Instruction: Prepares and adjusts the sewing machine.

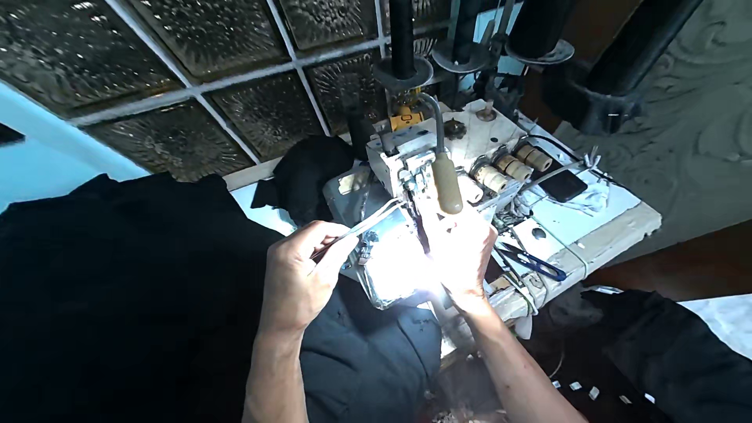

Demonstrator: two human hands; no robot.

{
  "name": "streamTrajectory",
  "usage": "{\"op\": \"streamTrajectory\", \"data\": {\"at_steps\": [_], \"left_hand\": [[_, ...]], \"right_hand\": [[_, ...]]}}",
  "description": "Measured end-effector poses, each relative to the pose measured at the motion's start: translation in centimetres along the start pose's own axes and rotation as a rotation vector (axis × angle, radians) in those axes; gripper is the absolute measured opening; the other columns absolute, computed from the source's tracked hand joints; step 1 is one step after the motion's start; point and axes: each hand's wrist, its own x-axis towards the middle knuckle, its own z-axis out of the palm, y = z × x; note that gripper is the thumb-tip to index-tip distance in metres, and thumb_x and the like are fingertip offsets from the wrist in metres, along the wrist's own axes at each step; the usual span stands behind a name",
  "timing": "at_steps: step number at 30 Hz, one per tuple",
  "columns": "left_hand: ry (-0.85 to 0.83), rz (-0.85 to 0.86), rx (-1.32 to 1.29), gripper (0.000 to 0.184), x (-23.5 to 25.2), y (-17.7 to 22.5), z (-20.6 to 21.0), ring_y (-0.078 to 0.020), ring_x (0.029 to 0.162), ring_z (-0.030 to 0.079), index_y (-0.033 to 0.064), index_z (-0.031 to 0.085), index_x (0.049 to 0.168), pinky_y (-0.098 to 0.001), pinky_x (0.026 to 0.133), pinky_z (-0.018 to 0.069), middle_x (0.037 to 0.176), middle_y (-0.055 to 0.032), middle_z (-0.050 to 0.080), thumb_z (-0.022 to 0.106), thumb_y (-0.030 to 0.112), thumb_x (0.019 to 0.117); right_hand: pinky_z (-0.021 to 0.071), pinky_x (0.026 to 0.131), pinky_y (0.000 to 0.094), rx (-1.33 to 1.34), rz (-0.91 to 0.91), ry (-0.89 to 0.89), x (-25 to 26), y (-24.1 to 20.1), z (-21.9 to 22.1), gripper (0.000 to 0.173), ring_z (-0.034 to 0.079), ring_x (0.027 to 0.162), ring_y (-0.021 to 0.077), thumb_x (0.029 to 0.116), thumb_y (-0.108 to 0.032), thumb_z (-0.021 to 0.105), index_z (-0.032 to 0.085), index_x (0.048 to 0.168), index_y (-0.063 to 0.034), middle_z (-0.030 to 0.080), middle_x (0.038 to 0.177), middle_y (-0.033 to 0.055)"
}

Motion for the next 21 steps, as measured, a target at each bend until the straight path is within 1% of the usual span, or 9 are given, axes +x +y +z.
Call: {"op": "streamTrajectory", "data": {"at_steps": [2, 3, 6, 8, 11, 14, 17, 19, 21], "left_hand": [[0.005, 0.007, -0.008, 0.010, 0.0, 0.0, 0.0, 0.0106, 0.067, 0.054, 0.0010, 0.071, 0.095, -0.0052, 0.063, 0.0452, 0.079, 0.0032, 0.064, 0.068, 0.010, 0.0933], [0.006, 0.007, -0.009, 0.010, 0.0, 0.0, 0.0, 0.0106, 0.067, 0.054, 0.0010, 0.071, 0.095, -0.0052, 0.064, 0.0454, 0.079, 0.0030, 0.064, 0.068, 0.010, 0.0932], [0.012, -0.012, -0.007, 0.009, 0.0, 0.1, -0.1, 0.0101, 0.066, 0.053, 0.0027, 0.072, 0.095, -0.0052, 0.062, 0.0438, 0.079, 0.0032, 0.064, 0.069, 0.010, 0.0928], [0.011, -0.017, -0.003, 0.008, 0.1, 0.2, -0.1, 0.0095, 0.067, 0.055, 0.0034, 0.072, 0.095, -0.0057, 0.063, 0.0449, 0.079, 0.0028, 0.065, 0.069, 0.010, 0.0927], [0.015, 0.009, 0.015, 0.009, 0.1, 0.1, -0.1, 0.0076, 0.068, 0.055, 0.0033, 0.072, 0.095, -0.0070, 0.064, 0.0448, 0.080, 0.0015, 0.065, 0.067, 0.010, 0.0928], [0.020, 0.012, 0.009, 0.008, 0.1, 0.0, -0.2, 0.0067, 0.068, 0.055, 0.0036, 0.073, 0.095, -0.0075, 0.064, 0.0451, 0.080, 0.0010, 0.066, 0.068, 0.011, 0.0930], [0.027, 0.009, 0.002, 0.008, 0.1, 0.1, -0.2, 0.0070, 0.068, 0.055, 0.0049, 0.073, 0.094, -0.0072, 0.063, 0.0445, 0.080, 0.0019, 0.065, 0.068, 0.011, 0.0932], [0.024, -0.002, -0.011, 0.007, 0.1, 0.2, -0.2, 0.0071, 0.066, 0.054, 0.0041, 0.072, 0.094, -0.0073, 0.062, 0.0438, 0.078, 0.0024, 0.064, 0.068, 0.010, 0.0930], [0.003, -0.020, -0.041, 0.007, 0.0, 0.4, -0.4, 0.0078, 0.064, 0.050, 0.0006, 0.070, 0.096, -0.0069, 0.061, 0.0421, 0.076, 0.0038, 0.061, 0.068, 0.006, 0.0920]], "right_hand": [[0.0512, 0.061, 0.0191, 0.090, -0.019, -0.008, -0.3, 0.5, 0.0, 0.010, 0.061, 0.064, 0.0033, 0.0854, -0.011, 0.075, 0.076, 0.093, -0.0039, 0.070, 0.078, 0.0032], [0.0528, 0.064, 0.0181, 0.130, -0.035, -0.009, -0.5, 0.8, 0.0, 0.012, 0.063, 0.067, 0.0027, 0.0843, -0.008, 0.074, 0.075, 0.094, -0.0024, 0.071, 0.081, 0.0040], [0.0548, 0.070, 0.0171, 0.146, -0.086, 0.029, -0.7, 1.4, 0.1, 0.011, 0.067, 0.072, 0.0032, 0.0831, -0.005, 0.076, 0.077, 0.093, 0.0000, 0.073, 0.083, 0.0075], [0.0559, 0.072, 0.0167, 0.156, -0.083, 0.033, -0.8, 1.5, 0.0, 0.011, 0.069, 0.074, 0.0031, 0.0831, -0.003, 0.076, 0.077, 0.094, 0.0007, 0.075, 0.085, 0.0085], [0.0564, 0.072, 0.0151, 0.229, -0.051, 0.001, -0.8, 1.7, -0.1, 0.012, 0.067, 0.075, -0.0002, 0.0843, -0.002, 0.075, 0.076, 0.096, 0.0010, 0.074, 0.089, 0.0055], [0.0543, 0.064, 0.0127, 0.280, 0.026, -0.006, -0.8, 1.6, -0.2, 0.012, 0.063, 0.068, -0.0051, 0.0836, -0.004, 0.077, 0.075, 0.095, -0.0012, 0.071, 0.083, -0.0019], [0.0536, 0.066, 0.0107, 0.294, -0.009, -0.016, -0.8, 1.8, -0.6, 0.012, 0.062, 0.070, -0.0071, 0.0835, -0.001, 0.074, 0.073, 0.096, 0.0013, 0.070, 0.083, -0.0027], [0.0539, 0.063, 0.0109, 0.282, -0.017, -0.015, -0.8, 2.1, -0.9, 0.012, 0.062, 0.068, -0.0073, 0.0822, 0.000, 0.073, 0.071, 0.094, 0.0001, 0.069, 0.081, -0.0040], [0.0539, 0.069, 0.0115, 0.273, -0.045, -0.014, -0.7, 2.3, -1.2, 0.011, 0.063, 0.073, -0.0067, 0.0835, 0.002, 0.073, 0.071, 0.094, 0.0006, 0.070, 0.083, -0.0036]]}}
